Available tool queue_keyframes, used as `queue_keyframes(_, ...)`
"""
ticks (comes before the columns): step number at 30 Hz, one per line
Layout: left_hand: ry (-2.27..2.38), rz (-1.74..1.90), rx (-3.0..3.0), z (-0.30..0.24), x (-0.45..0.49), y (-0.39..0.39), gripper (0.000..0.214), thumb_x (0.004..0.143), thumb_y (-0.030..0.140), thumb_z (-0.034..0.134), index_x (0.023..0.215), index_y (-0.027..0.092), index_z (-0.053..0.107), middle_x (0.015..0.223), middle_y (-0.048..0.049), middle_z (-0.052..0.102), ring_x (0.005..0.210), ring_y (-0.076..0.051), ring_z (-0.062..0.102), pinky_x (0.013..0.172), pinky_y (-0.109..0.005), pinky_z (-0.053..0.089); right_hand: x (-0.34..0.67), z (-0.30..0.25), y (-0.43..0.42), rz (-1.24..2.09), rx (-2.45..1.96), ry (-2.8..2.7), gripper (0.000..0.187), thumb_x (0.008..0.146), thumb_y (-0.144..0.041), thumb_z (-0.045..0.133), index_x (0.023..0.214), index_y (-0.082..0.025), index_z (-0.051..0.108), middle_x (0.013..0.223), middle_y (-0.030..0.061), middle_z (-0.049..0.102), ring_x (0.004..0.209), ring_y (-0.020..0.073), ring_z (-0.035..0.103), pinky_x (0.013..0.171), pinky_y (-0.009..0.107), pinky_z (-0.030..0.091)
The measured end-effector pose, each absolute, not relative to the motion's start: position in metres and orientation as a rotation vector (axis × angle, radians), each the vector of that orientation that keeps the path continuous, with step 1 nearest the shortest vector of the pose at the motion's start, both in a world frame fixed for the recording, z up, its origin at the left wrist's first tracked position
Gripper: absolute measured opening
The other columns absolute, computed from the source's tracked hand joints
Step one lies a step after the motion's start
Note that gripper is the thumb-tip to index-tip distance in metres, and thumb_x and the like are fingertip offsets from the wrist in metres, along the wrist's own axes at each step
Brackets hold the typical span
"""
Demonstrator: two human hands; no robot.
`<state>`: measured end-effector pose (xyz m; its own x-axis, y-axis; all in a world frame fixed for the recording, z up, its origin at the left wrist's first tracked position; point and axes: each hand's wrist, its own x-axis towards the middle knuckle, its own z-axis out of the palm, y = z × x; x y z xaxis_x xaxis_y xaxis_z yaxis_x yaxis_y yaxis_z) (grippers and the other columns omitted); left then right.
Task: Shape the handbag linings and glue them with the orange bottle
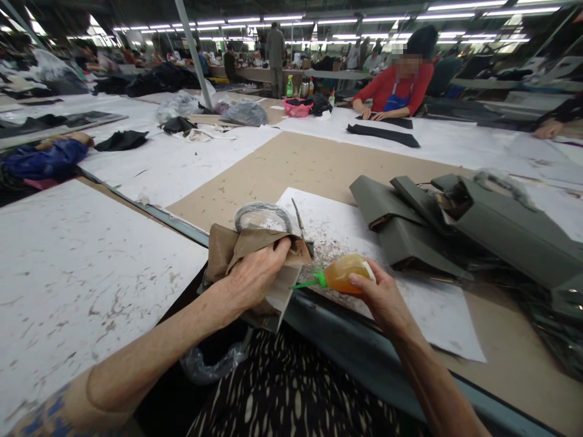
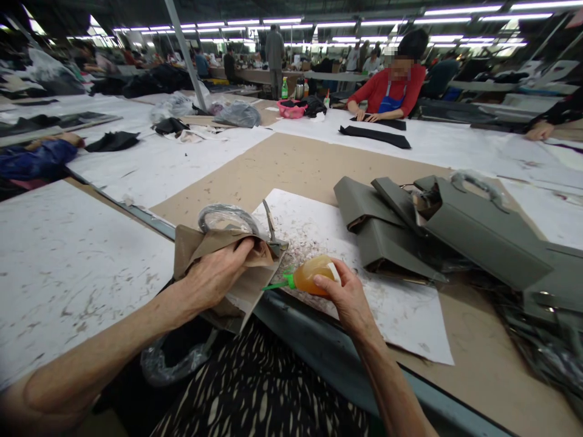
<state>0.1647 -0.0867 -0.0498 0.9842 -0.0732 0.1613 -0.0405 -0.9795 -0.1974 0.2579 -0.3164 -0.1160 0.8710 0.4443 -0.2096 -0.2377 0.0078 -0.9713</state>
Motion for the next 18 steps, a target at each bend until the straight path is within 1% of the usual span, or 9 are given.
queue_keyframes(4, 0.068, -0.268, -2.909, -0.048, 0.165, -0.087, 0.030, 0.075, 0.006, 0.036, 0.103, 0.015, 0.040, 0.086, -0.0100, 0.053, 0.079, -0.025, 0.056, 0.069, -0.037, 0.047, 0.249, -0.114, -0.316, 0.564, -1.440, -0.166, 0.048, 0.063, -0.037, 0.070, 0.105, -0.020, 0.053, 0.091, 0.0046, 0.061, 0.081, 0.0221, 0.057, 0.072, 0.033, 0.050)
queue_keyframes(7, 0.075, -0.219, -2.932, -0.047, 0.165, -0.087, 0.032, 0.073, 0.005, 0.037, 0.103, 0.015, 0.040, 0.086, -0.0099, 0.053, 0.077, -0.023, 0.056, 0.070, -0.035, 0.048, 0.241, -0.112, -0.317, 0.601, -1.440, -0.167, 0.047, 0.066, -0.036, 0.068, 0.107, -0.021, 0.052, 0.093, 0.0047, 0.060, 0.082, 0.0226, 0.057, 0.070, 0.032, 0.050)
queue_keyframes(11, 0.058, -0.111, -2.982, -0.047, 0.165, -0.088, 0.033, 0.074, 0.005, 0.040, 0.105, 0.015, 0.038, 0.083, -0.0077, 0.053, 0.073, -0.020, 0.057, 0.065, -0.030, 0.049, 0.235, -0.112, -0.318, 0.623, -1.428, -0.130, 0.046, 0.065, -0.034, 0.070, 0.106, -0.024, 0.053, 0.095, 0.0031, 0.060, 0.083, 0.0227, 0.058, 0.071, 0.032, 0.050)
queue_keyframes(14, 0.040, -0.108, -2.998, -0.047, 0.164, -0.090, 0.034, 0.074, 0.006, 0.041, 0.106, 0.016, 0.036, 0.085, -0.0067, 0.053, 0.072, -0.020, 0.057, 0.062, -0.030, 0.050, 0.232, -0.114, -0.319, 0.624, -1.416, -0.103, 0.047, 0.063, -0.034, 0.071, 0.106, -0.024, 0.053, 0.094, 0.0023, 0.060, 0.083, 0.0218, 0.058, 0.071, 0.031, 0.050)
queue_keyframes(18, 0.038, -0.143, -2.966, -0.048, 0.165, -0.090, 0.029, 0.077, 0.010, 0.042, 0.105, 0.015, 0.038, 0.088, -0.0080, 0.053, 0.077, -0.021, 0.056, 0.068, -0.032, 0.050, 0.229, -0.115, -0.322, 0.630, -1.388, -0.098, 0.049, 0.062, -0.033, 0.072, 0.106, -0.022, 0.052, 0.092, 0.0032, 0.060, 0.082, 0.0206, 0.057, 0.069, 0.028, 0.049)
